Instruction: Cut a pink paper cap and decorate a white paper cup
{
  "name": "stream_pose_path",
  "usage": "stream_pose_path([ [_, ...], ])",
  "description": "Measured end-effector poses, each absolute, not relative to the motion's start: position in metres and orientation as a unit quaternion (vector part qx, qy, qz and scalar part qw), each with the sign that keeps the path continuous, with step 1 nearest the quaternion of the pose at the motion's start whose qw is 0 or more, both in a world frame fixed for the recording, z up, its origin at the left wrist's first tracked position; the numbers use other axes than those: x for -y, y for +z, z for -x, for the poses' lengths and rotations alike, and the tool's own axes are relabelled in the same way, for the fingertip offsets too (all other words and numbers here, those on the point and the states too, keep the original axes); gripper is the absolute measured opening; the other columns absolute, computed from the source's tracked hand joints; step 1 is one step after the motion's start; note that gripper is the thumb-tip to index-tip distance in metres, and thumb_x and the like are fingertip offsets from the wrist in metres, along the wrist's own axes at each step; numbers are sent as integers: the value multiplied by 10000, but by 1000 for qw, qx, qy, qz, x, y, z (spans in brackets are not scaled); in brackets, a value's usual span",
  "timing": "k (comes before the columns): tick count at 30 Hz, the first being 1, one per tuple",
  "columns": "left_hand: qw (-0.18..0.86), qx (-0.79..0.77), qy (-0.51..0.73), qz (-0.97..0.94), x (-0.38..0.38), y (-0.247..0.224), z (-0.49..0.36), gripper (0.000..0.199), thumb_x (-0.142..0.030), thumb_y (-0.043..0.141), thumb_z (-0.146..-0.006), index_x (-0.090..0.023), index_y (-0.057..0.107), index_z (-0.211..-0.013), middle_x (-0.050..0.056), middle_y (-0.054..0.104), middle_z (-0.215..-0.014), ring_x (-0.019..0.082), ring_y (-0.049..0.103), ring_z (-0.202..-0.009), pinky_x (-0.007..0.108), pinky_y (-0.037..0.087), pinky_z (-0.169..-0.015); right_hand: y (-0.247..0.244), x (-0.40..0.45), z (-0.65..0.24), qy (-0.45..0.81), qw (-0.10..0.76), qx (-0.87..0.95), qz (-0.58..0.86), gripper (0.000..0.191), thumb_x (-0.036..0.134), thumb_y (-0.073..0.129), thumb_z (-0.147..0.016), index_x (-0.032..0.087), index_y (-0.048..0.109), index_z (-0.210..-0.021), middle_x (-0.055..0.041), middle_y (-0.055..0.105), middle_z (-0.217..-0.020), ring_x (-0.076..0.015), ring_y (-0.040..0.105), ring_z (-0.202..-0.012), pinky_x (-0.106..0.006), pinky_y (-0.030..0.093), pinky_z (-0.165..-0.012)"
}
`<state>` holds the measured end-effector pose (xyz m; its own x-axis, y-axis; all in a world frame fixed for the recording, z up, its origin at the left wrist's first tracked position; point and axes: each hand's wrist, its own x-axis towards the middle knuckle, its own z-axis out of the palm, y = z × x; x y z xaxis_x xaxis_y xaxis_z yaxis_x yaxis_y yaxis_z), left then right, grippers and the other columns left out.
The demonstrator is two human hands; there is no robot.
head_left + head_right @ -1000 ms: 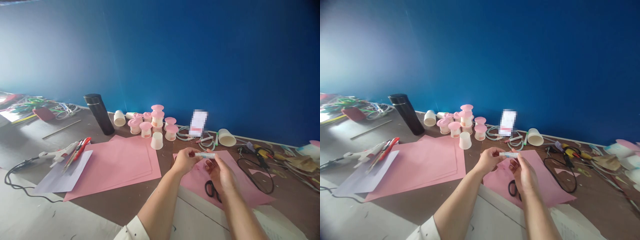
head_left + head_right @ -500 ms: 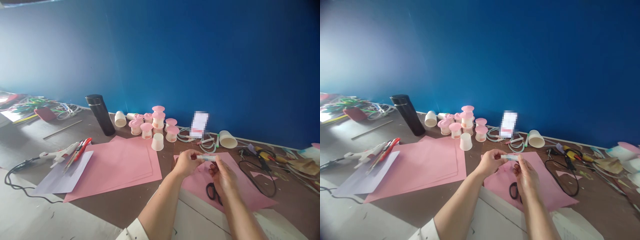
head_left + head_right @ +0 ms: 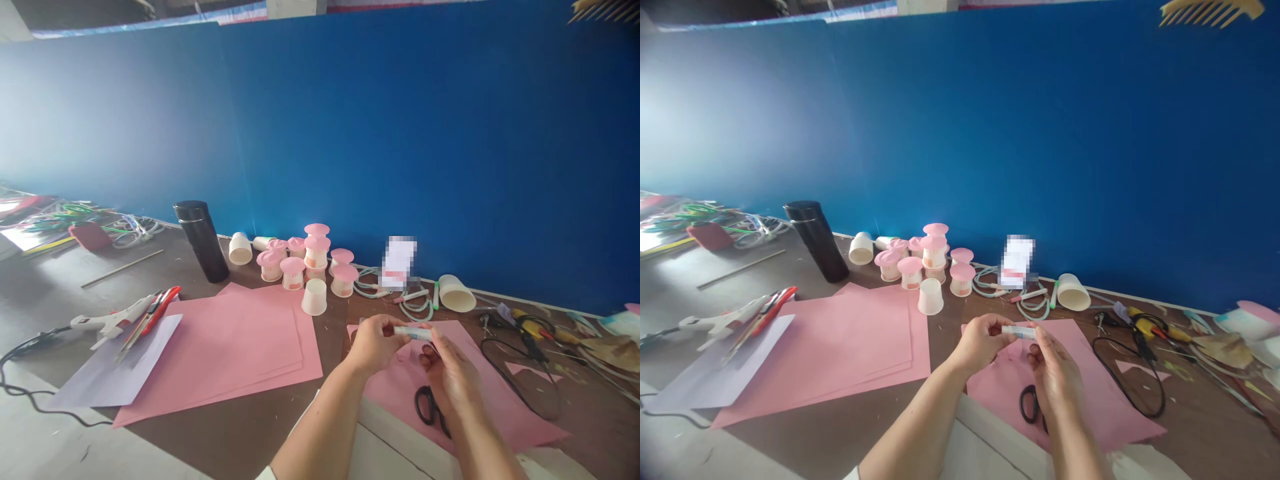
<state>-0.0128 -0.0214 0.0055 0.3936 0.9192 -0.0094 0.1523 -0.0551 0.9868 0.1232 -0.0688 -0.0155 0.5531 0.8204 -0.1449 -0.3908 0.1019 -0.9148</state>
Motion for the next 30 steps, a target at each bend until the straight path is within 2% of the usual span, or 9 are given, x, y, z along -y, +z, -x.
stream_pose_path([
  [4,545,-422,344,-638,22,8,14,256,-308,661,-720,-207,693,-953,-19,566,-696,73,459,-580,201,397,-573,-24,67,-127,406,710,212,535,337,439,754,-646,178,690,-850,22,564,-617,-83,451,-537,-196,380,-436],
  [9,548,-435,337,-630,23,10,14,277,-306,671,-720,-199,694,-973,-2,581,-716,83,485,-594,213,424,-585,-20,68,-128,450,717,216,487,368,490,697,-691,214,683,-934,3,611,-791,-79,475,-559,-200,419,-449],
  [16,551,-428,338,-632,22,9,15,274,-307,665,-722,-212,691,-977,-3,598,-734,88,505,-615,216,431,-602,-13,70,-125,476,728,185,457,357,320,757,-653,195,688,-981,-20,627,-940,-60,456,-604,-162,425,-454],
  [27,564,-421,337,-626,23,13,15,263,-299,664,-714,-197,690,-955,-12,592,-710,72,472,-579,196,377,-545,-21,66,-128,458,738,179,462,339,355,785,-638,173,697,-910,7,589,-764,-56,437,-587,-145,400,-425],
  [30,559,-426,334,-628,23,12,15,270,-314,671,-715,-201,690,-960,-10,595,-720,74,485,-597,199,393,-569,-20,68,-126,470,728,192,460,351,377,771,-656,184,689,-938,0,605,-802,-60,450,-592,-152,414,-438],
])
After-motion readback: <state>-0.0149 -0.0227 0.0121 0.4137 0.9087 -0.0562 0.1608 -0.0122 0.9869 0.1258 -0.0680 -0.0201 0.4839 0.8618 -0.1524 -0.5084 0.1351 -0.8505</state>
